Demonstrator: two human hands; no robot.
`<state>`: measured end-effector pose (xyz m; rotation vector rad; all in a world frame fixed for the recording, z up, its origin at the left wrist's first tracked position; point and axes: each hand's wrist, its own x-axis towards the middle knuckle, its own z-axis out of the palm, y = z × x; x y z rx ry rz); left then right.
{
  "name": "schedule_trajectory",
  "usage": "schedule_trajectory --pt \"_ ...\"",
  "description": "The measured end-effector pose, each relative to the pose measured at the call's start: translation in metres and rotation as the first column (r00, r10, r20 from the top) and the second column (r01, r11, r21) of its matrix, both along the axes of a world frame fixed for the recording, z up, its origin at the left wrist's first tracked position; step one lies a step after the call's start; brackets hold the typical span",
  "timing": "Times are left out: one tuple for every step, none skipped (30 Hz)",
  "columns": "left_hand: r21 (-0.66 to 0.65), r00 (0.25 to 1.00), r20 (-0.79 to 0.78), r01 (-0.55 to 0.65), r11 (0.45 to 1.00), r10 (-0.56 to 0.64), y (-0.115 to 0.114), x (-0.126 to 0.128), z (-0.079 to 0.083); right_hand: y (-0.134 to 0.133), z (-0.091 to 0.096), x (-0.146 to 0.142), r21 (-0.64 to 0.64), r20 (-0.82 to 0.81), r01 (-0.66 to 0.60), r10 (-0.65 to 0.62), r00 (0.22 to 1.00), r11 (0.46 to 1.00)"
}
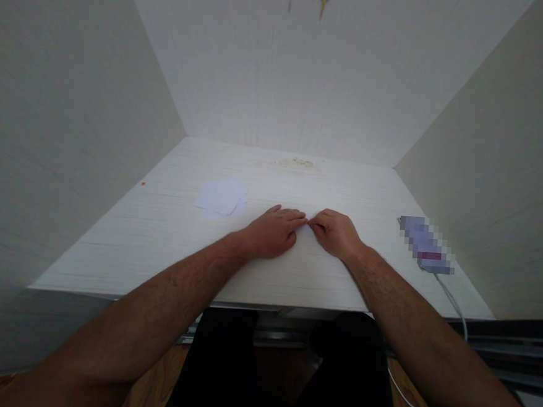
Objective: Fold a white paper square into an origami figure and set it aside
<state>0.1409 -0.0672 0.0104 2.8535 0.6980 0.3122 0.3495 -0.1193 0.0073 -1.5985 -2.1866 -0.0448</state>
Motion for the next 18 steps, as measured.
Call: schedule_trajectory --pt "0.006 1.0 0.002 -0.003 1.0 0.003 -0.0001 -0.0001 -0.0006 0.0007 -0.0003 -0.0001 -0.001 -0.029 0.008 -0.008 1.0 1.0" --pt "0.014 1.0 0.006 -0.005 1.0 0.005 -0.0001 -0.0002 -0.0011 0.0016 -0.0005 -0.0001 -0.006 -0.065 0.019 -0.02 0.998 1.0" --pt "0.025 1.0 0.012 -0.003 1.0 0.003 0.0 -0.0002 -0.0015 0.0026 -0.0008 -0.0002 -0.014 -0.108 0.033 -0.034 0.994 0.999" --pt "0.036 1.0 0.021 0.001 0.999 -0.002 0.0001 -0.0002 -0.0017 0.0037 -0.0012 -0.0002 -0.024 -0.15 0.048 -0.051 0.987 0.999" --pt "0.047 0.999 0.031 0.007 0.999 -0.008 0.0002 -0.0001 -0.0018 0.0047 -0.0015 -0.0001 -0.033 -0.188 0.062 -0.067 0.98 0.998" --pt "0.059 0.999 0.041 0.014 0.998 -0.016 0.0002 0.0001 -0.0018 0.0058 -0.0018 0.0 -0.041 -0.216 0.072 -0.079 0.973 0.997" --pt "0.07 0.998 0.051 0.02 0.997 -0.024 0.0002 0.0003 -0.0018 0.0067 -0.0021 0.0001 -0.046 -0.233 0.076 -0.085 0.969 0.996" --pt "0.082 0.998 0.058 0.024 0.996 -0.029 0.0001 0.0005 -0.0017 0.0074 -0.0024 0.0003 -0.048 -0.24 0.076 -0.086 0.967 0.996" --pt "0.093 0.997 0.064 0.025 0.995 -0.031 0.0 0.0007 -0.0018 0.008 -0.0025 0.0005 -0.046 -0.241 0.074 -0.083 0.967 0.996" --pt "0.104 0.997 0.067 0.025 0.994 -0.032 -0.0002 0.0008 -0.0019 0.0083 -0.0025 0.0006 -0.044 -0.242 0.069 -0.077 0.967 0.997" --pt "0.113 0.997 0.067 0.024 0.993 -0.032 -0.0005 0.001 -0.0022 0.0084 -0.0024 0.0006 -0.041 -0.244 0.065 -0.073 0.967 0.997" --pt "0.12 0.997 0.065 0.022 0.993 -0.03 -0.0008 0.0011 -0.0025 0.0084 -0.0022 0.0006 -0.04 -0.248 0.063 -0.071 0.966 0.997" --pt "0.124 0.998 0.063 0.02 0.992 -0.028 -0.0012 0.0011 -0.0029 0.0083 -0.0019 0.0004 -0.039 -0.251 0.064 -0.071 0.965 0.997" --pt "0.128 0.998 0.06 0.018 0.992 -0.026 -0.0016 0.0011 -0.0032 0.0081 -0.0015 0.0002 -0.039 -0.253 0.065 -0.073 0.965 0.997" --pt "0.133 0.998 0.059 0.015 0.991 -0.023 -0.0022 0.001 -0.0034 0.0079 -0.0012 0.0 -0.042 -0.252 0.067 -0.075 0.965 0.997" --pt "0.138 0.998 0.059 0.009 0.99 -0.018 -0.0027 0.0008 -0.0035 0.0078 -0.001 -0.0003 -0.044 -0.252 0.069 -0.078 0.965 0.997" --pt "0.144 0.998 0.06 0.002 0.99 -0.011 -0.0033 0.0006 -0.0034 0.0078 -0.0009 -0.0004 -0.046 -0.25 0.072 -0.081 0.965 0.996" --pt "0.149 0.998 0.063 -0.006 0.989 -0.003 -0.0039 0.0003 -0.0032 0.0078 -0.001 -0.0006 -0.048 -0.247 0.074 -0.084 0.965 0.996"
